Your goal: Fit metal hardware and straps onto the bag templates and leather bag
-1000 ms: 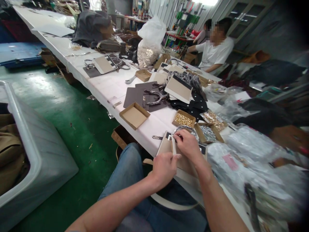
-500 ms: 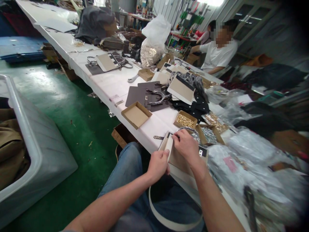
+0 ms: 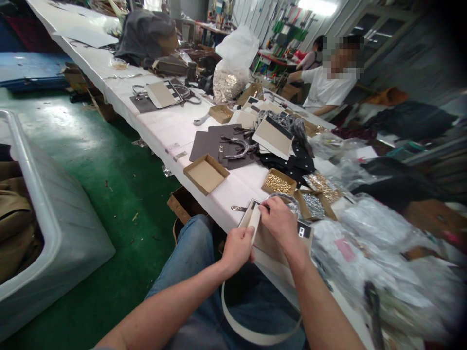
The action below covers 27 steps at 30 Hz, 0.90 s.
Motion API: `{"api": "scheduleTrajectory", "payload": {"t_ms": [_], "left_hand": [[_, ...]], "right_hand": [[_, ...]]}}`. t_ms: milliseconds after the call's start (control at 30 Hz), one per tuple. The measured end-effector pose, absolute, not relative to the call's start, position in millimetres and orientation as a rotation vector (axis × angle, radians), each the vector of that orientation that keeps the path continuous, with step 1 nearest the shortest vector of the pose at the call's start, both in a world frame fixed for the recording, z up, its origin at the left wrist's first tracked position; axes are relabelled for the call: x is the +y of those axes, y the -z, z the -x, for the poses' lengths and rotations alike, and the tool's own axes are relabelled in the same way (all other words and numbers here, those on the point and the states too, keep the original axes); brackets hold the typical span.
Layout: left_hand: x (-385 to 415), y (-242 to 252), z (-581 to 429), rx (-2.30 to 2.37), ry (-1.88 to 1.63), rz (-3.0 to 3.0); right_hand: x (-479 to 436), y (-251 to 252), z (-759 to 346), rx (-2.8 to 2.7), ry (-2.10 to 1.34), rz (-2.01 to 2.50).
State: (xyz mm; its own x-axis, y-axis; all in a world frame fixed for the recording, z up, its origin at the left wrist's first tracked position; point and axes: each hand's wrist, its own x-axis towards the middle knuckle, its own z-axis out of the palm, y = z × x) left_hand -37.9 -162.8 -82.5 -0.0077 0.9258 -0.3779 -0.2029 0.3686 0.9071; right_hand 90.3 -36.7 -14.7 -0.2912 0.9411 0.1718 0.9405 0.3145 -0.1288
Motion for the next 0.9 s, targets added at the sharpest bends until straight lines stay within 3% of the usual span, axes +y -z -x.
{"api": "scheduleTrajectory", "payload": {"t_ms": [400,667,900], "left_hand": [[-163.2,83.8,35.7,1.25,-1.044,-0.755],[-166.9,79.3,41.3,1.262,-1.043,-0.803],[-169.0,79.8,45.7,1.256,-1.033,-0.805]], "right_hand": [[3.9,22.7,-113.9,-2.496,-0.429,1.523],[32.3,12.8,-123.5,-2.306,-1.165,1.535],[28.8,12.0,-125.9,-2.323,-1.082,1.505]]}}
